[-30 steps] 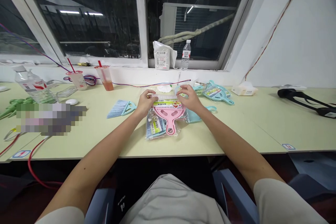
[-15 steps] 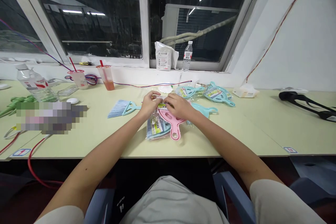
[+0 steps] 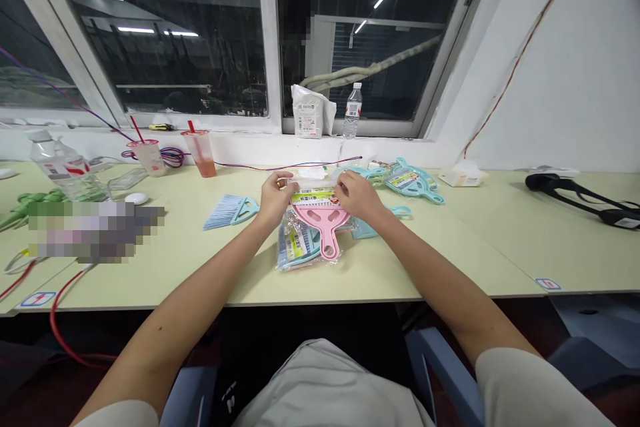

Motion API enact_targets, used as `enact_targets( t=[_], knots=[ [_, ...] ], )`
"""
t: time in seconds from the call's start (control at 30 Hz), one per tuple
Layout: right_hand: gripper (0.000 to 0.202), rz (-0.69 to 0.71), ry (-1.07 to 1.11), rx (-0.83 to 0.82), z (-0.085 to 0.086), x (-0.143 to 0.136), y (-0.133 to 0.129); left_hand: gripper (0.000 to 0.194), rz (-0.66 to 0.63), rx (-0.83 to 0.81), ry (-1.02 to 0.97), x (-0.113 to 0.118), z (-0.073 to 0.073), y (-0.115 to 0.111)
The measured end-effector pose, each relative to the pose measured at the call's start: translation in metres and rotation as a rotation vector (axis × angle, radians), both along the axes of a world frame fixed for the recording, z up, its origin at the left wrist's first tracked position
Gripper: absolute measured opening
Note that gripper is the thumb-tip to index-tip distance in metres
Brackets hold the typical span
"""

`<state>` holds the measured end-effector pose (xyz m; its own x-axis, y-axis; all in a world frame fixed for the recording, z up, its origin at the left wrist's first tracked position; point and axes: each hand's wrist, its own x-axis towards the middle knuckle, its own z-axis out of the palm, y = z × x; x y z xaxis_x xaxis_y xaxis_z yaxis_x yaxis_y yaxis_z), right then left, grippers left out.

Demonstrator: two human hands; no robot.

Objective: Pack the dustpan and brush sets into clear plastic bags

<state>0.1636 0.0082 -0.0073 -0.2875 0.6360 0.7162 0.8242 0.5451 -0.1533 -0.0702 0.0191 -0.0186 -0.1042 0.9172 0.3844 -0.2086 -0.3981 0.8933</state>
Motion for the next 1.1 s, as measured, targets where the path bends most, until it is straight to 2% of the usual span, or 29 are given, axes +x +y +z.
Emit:
enact_targets(
  t=[0.13, 0.27, 0.33, 0.47, 0.6, 0.8, 1.1],
  knots=[
    [0.011, 0.017, 0.234, 0.002, -0.009, 0.001, 0.006, 0.031, -0.006, 0.01, -0.012, -0.001, 0.001, 0.0],
    [0.003, 0.021, 0.494, -0.189, -0.023, 0.001, 0.013, 0.024, 0.05, 0.012, 0.017, -0.004, -0.002, 0.002],
    [0.009, 0.029, 0.599, -0.273, -0.028, 0.001, 0.016, 0.024, 0.065, 0.024, 0.038, -0.006, -0.005, 0.004],
    [0.016, 0.12, 0.75, -0.321, -0.029, 0.001, 0.019, 0.023, 0.044, 0.048, 0.026, -0.007, -0.007, 0.007],
    [0.019, 0.193, 0.867, -0.353, -0.028, 0.005, 0.025, 0.022, -0.033, -0.021, -0.046, -0.009, -0.001, 0.008],
    [0.023, 0.191, 0.982, -0.378, -0.026, 0.012, 0.032, 0.017, -0.245, -0.055, -0.089, -0.011, 0.002, 0.007],
    [0.028, 0.16, 0.93, -0.435, -0.02, 0.014, 0.032, 0.018, -0.265, -0.013, -0.064, -0.011, -0.004, 0.012]
  ],
)
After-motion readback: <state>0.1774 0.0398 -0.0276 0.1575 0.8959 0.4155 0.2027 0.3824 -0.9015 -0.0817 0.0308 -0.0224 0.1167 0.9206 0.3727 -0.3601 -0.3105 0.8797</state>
